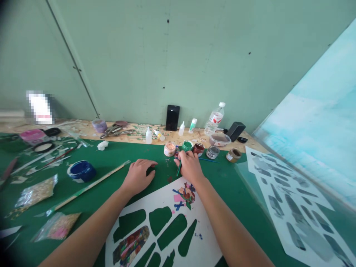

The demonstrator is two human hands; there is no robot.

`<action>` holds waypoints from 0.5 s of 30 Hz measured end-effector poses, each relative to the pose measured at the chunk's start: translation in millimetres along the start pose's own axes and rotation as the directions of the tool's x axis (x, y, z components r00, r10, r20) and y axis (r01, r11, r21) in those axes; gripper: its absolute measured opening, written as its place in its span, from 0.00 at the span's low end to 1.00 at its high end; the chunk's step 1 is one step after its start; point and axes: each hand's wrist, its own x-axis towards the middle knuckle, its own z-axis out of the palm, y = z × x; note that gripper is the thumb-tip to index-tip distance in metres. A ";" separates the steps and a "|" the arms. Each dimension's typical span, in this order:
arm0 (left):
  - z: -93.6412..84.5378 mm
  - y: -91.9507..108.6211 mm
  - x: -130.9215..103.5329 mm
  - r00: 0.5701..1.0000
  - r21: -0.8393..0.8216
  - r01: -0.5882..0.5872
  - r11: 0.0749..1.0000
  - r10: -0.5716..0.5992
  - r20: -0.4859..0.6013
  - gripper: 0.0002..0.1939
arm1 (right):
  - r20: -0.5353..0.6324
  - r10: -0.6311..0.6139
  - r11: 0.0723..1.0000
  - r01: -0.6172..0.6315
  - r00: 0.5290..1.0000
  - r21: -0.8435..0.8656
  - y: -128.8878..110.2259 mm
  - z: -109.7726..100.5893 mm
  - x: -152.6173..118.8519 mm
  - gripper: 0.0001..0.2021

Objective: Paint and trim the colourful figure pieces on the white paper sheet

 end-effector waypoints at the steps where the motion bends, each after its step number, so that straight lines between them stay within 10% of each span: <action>1: 0.1 -0.3 0.1 1.000 0.000 0.000 1.000 0.000 0.000 0.15 | -0.002 -0.004 1.000 0.004 1.000 0.007 0.1 -0.6 -3.7 0.05; 15: -6.2 -2.4 0.9 0.998 0.010 -0.056 0.998 0.055 0.013 0.15 | -0.105 -0.015 0.990 0.029 0.994 0.138 1.2 -2.2 -18.8 0.04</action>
